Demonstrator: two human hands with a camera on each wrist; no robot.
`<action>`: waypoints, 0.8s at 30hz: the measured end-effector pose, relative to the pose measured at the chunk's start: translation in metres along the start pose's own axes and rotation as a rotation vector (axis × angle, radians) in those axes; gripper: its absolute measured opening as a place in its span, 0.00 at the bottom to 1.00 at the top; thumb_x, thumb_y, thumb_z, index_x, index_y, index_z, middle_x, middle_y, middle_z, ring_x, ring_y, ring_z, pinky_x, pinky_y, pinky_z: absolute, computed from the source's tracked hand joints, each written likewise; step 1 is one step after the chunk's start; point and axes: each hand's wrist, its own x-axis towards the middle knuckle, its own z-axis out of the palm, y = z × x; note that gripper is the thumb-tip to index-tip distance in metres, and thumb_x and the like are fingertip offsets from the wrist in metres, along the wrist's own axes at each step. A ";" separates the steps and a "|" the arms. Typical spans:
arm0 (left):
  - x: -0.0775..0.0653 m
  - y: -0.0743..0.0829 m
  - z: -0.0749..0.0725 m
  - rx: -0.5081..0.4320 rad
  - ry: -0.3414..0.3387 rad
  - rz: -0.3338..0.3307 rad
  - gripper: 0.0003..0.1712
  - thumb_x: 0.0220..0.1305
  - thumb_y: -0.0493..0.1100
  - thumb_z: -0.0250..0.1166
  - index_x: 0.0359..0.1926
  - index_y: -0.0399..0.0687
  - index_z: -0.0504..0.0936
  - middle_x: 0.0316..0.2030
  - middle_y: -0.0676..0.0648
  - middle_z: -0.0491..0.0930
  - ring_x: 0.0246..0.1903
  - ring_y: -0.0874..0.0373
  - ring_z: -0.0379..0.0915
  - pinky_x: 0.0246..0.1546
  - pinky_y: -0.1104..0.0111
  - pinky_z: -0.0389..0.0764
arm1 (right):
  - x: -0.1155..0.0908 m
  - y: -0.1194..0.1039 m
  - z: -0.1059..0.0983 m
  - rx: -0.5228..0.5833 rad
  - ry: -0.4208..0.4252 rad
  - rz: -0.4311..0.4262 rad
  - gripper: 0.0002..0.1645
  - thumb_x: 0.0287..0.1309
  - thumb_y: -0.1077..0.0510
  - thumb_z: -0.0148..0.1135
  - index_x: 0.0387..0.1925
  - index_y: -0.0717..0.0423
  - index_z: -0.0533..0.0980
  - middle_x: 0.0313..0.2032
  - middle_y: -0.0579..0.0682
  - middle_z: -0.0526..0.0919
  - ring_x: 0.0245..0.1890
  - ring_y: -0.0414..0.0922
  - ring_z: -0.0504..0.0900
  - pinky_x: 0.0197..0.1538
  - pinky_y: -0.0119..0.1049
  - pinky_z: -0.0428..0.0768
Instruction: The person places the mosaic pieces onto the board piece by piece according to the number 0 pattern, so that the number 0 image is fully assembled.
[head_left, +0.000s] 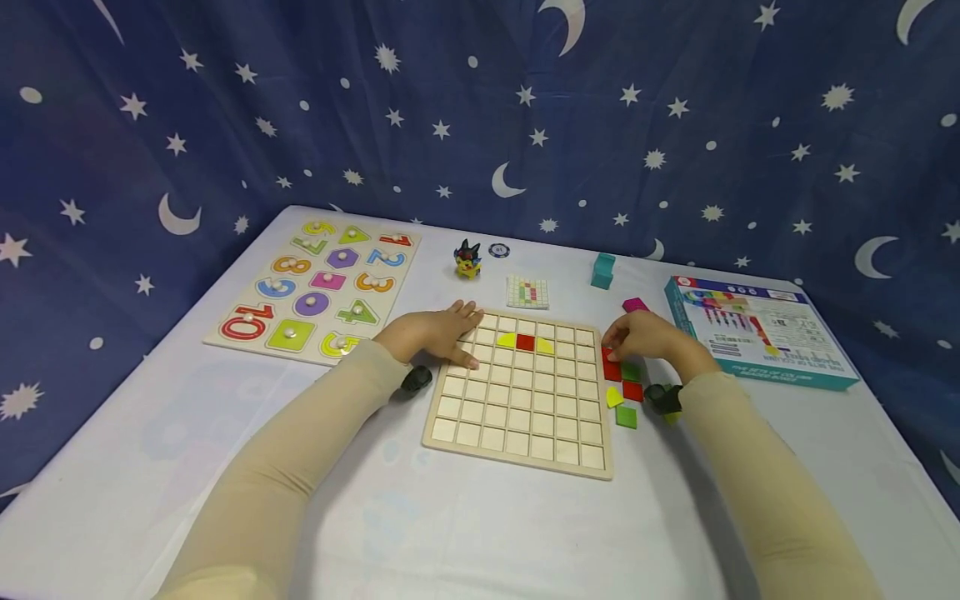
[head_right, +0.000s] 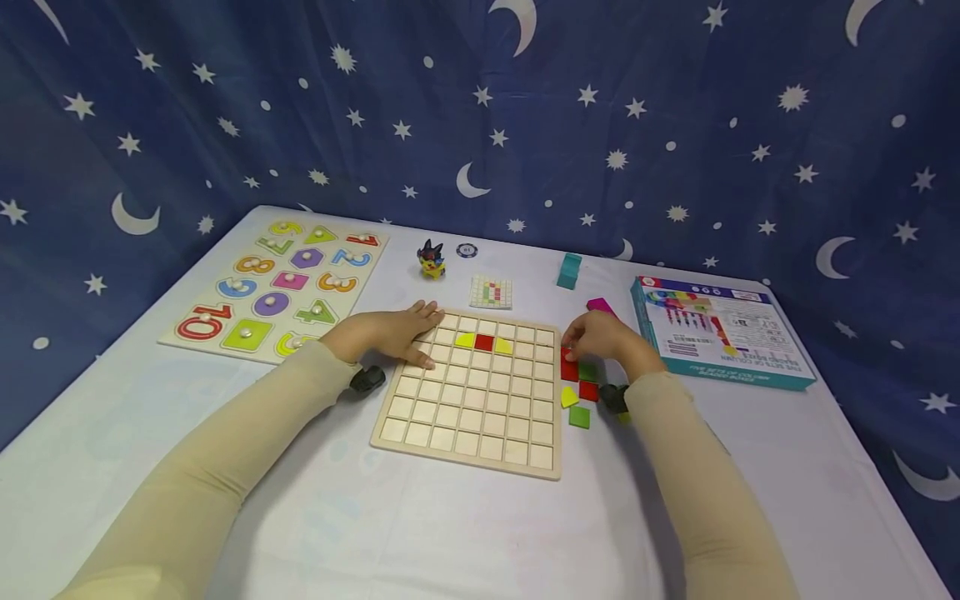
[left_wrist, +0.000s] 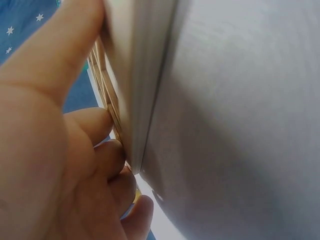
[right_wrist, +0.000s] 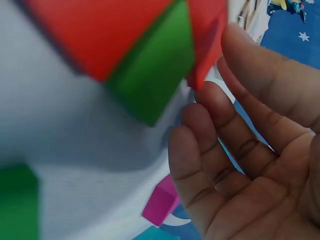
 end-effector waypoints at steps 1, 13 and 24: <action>0.000 0.000 0.000 0.001 -0.001 0.000 0.56 0.57 0.63 0.58 0.72 0.43 0.35 0.72 0.41 0.29 0.70 0.45 0.22 0.70 0.55 0.37 | 0.000 0.001 0.001 0.000 -0.001 -0.001 0.16 0.50 0.62 0.65 0.43 0.64 0.78 0.35 0.55 0.79 0.37 0.48 0.73 0.45 0.41 0.75; -0.002 -0.001 0.000 -0.006 0.000 0.003 0.56 0.58 0.62 0.58 0.72 0.42 0.35 0.71 0.40 0.29 0.70 0.45 0.22 0.70 0.55 0.36 | -0.002 0.004 0.010 -0.002 0.062 -0.045 0.12 0.48 0.66 0.65 0.37 0.64 0.76 0.34 0.55 0.77 0.36 0.48 0.72 0.43 0.39 0.75; 0.000 -0.001 0.001 -0.007 0.003 0.008 0.56 0.58 0.62 0.58 0.72 0.42 0.35 0.71 0.40 0.29 0.70 0.45 0.22 0.70 0.55 0.37 | -0.005 0.002 -0.001 -0.022 0.088 -0.044 0.06 0.55 0.64 0.59 0.35 0.62 0.79 0.28 0.50 0.77 0.30 0.45 0.73 0.36 0.33 0.75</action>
